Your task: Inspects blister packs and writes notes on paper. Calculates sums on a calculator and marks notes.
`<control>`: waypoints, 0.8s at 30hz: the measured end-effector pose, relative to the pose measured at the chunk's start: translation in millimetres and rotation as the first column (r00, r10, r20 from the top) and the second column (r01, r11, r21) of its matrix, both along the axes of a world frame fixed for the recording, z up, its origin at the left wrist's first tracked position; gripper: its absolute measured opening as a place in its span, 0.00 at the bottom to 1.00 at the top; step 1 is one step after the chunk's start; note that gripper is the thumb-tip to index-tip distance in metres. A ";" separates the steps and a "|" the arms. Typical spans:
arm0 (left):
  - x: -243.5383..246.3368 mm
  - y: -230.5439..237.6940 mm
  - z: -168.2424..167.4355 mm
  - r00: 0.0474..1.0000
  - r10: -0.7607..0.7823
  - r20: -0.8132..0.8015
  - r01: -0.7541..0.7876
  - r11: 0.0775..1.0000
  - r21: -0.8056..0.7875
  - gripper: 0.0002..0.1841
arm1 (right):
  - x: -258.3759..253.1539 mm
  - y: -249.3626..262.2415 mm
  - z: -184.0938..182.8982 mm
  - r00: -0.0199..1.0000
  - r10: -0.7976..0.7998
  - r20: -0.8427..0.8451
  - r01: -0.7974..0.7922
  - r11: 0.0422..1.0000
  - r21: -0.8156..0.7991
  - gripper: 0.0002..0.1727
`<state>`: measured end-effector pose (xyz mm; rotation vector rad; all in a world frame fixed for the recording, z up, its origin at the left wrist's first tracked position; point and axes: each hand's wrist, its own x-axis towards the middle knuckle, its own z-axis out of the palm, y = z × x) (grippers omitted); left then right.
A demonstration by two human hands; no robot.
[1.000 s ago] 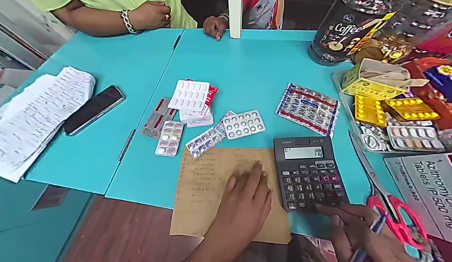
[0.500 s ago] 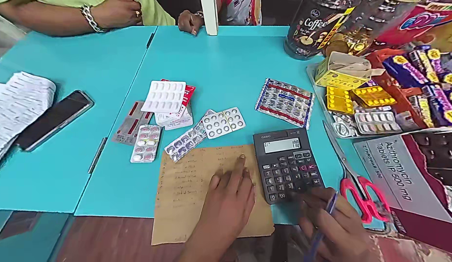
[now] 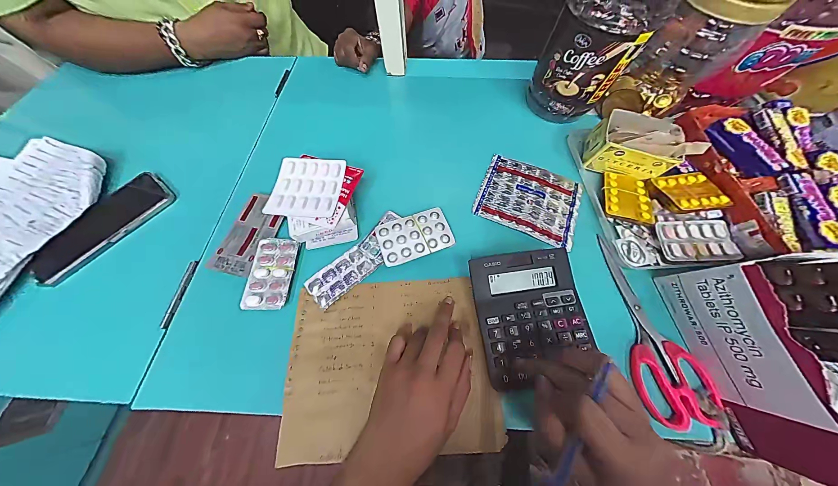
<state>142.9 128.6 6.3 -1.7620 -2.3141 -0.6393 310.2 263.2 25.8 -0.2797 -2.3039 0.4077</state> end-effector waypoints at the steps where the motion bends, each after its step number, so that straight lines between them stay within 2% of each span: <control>1: 0.3 -0.3 -0.1 1.000 0.002 0.000 -0.002 1.000 0.002 0.19 | 4.9 0.9 0.4 1.000 -0.022 -0.022 0.021 1.000 -0.018 0.08; 5: 2.1 -0.4 1.4 1.000 0.014 -0.011 -0.014 1.000 -0.013 0.18 | 19.7 3.3 -1.5 0.994 -0.100 -0.044 0.097 0.993 -0.069 0.09; 14: 4.4 -0.5 1.7 1.000 0.022 -0.013 -0.022 1.000 -0.014 0.18 | 24.5 2.8 -10.7 0.990 -0.125 -0.059 0.120 0.990 -0.077 0.12; 24: 5.7 -4.6 -2.7 0.999 0.040 0.010 -0.041 0.997 0.068 0.19 | 32.1 -0.4 -10.8 0.982 -0.181 -0.058 0.178 0.983 -0.053 0.13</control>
